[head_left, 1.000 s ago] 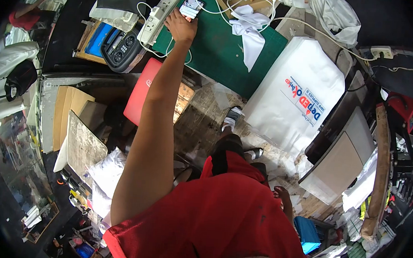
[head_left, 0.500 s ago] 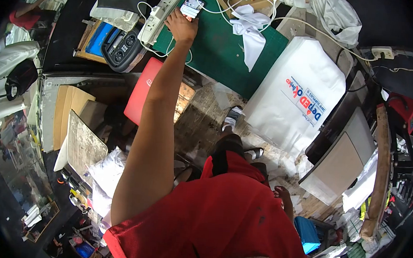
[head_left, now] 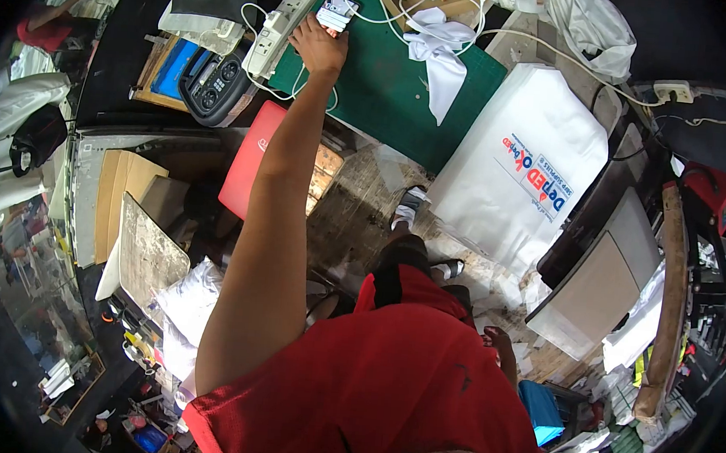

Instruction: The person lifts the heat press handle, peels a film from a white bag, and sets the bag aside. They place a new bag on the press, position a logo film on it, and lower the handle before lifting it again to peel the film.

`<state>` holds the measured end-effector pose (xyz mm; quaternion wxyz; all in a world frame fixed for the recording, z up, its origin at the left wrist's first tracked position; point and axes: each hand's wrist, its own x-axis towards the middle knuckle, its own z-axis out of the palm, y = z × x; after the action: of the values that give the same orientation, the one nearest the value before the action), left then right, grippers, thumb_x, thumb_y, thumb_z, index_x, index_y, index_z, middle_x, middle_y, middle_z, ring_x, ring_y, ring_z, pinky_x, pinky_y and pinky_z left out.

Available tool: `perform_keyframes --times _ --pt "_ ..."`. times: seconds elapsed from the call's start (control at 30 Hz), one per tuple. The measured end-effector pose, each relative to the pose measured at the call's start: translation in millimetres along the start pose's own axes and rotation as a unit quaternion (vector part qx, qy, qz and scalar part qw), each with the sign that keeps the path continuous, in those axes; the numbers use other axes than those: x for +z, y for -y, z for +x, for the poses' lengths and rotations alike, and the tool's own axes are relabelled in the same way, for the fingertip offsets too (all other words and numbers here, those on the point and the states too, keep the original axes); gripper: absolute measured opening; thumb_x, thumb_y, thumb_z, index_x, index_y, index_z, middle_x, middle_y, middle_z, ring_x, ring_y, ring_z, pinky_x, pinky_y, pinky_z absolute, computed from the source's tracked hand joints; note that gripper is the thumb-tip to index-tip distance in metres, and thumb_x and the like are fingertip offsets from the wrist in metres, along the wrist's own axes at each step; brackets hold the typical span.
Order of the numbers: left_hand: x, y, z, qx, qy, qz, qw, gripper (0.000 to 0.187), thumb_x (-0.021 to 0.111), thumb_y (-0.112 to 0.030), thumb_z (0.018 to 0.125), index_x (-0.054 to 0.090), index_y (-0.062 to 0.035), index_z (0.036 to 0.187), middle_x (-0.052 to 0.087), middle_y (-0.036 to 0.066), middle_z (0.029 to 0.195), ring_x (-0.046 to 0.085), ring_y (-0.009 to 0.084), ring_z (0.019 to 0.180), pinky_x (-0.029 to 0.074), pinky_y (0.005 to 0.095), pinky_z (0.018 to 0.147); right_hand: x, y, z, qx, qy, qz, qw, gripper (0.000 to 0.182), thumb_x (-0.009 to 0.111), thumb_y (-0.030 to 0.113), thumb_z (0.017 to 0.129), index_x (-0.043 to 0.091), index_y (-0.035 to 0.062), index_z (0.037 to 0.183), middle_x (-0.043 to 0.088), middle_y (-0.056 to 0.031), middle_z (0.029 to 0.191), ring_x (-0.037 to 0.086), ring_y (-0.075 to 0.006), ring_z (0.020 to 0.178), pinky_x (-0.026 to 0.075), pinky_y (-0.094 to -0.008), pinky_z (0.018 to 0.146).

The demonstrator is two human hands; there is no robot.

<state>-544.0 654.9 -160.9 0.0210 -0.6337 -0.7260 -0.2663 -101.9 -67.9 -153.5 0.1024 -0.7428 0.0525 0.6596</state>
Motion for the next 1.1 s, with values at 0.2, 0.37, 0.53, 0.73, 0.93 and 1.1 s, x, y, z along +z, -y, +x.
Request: perform_keyframes --times 0.2,0.37,0.53,0.73,0.93,1.1 --pt "0.3 0.1 0.1 -0.001 0.006 0.002 1.0 0.087 0.084 -0.035 0.07 0.044 0.0002 0.138 0.052 0.015 0.134 0.042 0.0355 0.129 0.025 0.0542 0.115 1.4 2.4 -2.9 -0.003 -0.009 -0.011 1.0 0.037 0.068 0.031 0.093 0.058 0.0072 0.119 0.067 -0.0068 0.089 0.065 -0.0165 0.073 0.052 -0.0285 0.061" --pt "-1.3 -0.9 -0.2 0.003 0.0 0.007 1.0 0.086 0.083 -0.036 0.07 0.044 0.0002 0.138 0.052 0.016 0.133 0.042 0.0353 0.129 0.025 0.0541 0.115 -4.3 -6.4 8.2 0.003 -0.009 -0.024 1.0 0.037 0.067 0.032 0.093 0.058 0.0085 0.12 0.068 -0.0079 0.092 0.066 -0.0181 0.075 0.053 -0.0315 0.065" --pt "-1.3 -0.9 -0.2 -0.001 0.006 0.006 1.0 0.087 0.083 -0.037 0.07 0.044 -0.0003 0.138 0.052 0.016 0.134 0.042 0.0352 0.131 0.024 0.0543 0.116 -6.4 -11.1 14.8 0.018 -0.008 -0.032 0.999 0.037 0.068 0.032 0.093 0.059 0.0108 0.122 0.068 -0.009 0.094 0.068 -0.0195 0.077 0.054 -0.0353 0.067" --pt "1.2 0.4 -0.7 -0.003 0.009 0.01 1.0 0.087 0.083 -0.038 0.071 0.043 -0.0012 0.139 0.051 0.015 0.134 0.042 0.0336 0.132 0.024 0.0561 0.117 -5.0 -11.0 11.8 0.012 -0.011 -0.028 0.999 0.037 0.069 0.032 0.093 0.058 0.0124 0.123 0.068 -0.0081 0.094 0.067 -0.0187 0.076 0.053 -0.0354 0.066" --pt "0.8 -0.7 -1.2 0.001 -0.002 0.011 1.0 0.086 0.082 -0.038 0.072 0.043 -0.0014 0.139 0.052 0.015 0.133 0.043 0.034 0.131 0.023 0.0568 0.117 -7.5 -18.8 17.8 0.011 -0.001 -0.022 1.0 0.038 0.068 0.033 0.094 0.058 0.013 0.125 0.069 -0.0063 0.093 0.067 -0.0181 0.077 0.052 -0.0333 0.067" --pt "1.0 -0.3 -1.7 0.001 -0.001 0.003 1.0 0.085 0.082 -0.037 0.072 0.044 -0.0014 0.138 0.052 0.015 0.133 0.043 0.0344 0.131 0.023 0.0573 0.117 -6.9 -20.3 18.7 0.024 0.003 -0.018 1.0 0.038 0.066 0.033 0.095 0.057 0.0126 0.126 0.068 -0.0059 0.092 0.066 -0.017 0.077 0.052 -0.0327 0.068"
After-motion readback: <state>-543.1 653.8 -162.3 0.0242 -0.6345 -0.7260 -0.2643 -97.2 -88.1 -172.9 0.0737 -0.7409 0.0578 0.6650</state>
